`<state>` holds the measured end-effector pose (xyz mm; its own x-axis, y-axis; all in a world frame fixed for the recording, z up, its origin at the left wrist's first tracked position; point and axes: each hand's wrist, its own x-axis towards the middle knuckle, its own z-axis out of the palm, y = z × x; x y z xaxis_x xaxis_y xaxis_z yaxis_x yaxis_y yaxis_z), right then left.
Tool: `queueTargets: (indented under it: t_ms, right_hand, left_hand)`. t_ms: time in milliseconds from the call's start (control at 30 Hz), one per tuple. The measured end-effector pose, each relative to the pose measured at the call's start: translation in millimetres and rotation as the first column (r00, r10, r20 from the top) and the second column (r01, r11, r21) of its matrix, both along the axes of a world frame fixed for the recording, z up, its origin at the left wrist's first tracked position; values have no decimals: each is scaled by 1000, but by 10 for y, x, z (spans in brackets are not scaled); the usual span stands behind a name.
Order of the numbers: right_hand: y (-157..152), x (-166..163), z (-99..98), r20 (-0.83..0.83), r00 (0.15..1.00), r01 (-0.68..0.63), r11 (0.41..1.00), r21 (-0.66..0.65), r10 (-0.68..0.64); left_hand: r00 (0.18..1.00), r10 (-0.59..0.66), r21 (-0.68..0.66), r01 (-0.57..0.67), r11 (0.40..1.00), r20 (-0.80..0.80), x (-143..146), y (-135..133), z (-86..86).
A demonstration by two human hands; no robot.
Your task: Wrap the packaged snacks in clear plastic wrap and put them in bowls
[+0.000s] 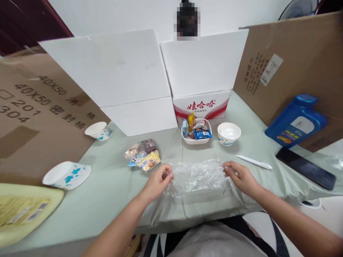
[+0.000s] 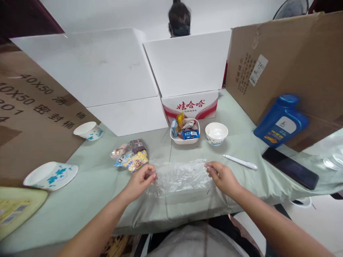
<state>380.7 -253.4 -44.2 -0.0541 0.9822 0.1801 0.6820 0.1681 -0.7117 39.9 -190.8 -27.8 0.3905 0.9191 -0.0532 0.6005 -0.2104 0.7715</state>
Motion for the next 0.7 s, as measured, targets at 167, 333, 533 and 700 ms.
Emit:
queueTargets:
  t_ms: [167, 333, 533, 700]
  right_hand:
    - [290, -196, -160, 290, 954, 120, 984, -133, -77]
    - [179, -232, -314, 390, 918, 99, 993, -60, -68]
    - [101, -184, -294, 420, 907, 65, 995, -73, -28]
    - [46, -191, -303, 452, 892, 52, 995, -89, -6]
  left_hand:
    - [938, 170, 118, -140, 983, -301, 115, 172, -158]
    - [934, 174, 100, -150, 984, -312, 38, 50, -235]
    - [910, 185, 58, -176, 983, -372, -37, 76, -259]
    - [848, 404, 551, -166, 818, -343, 41, 30, -241]
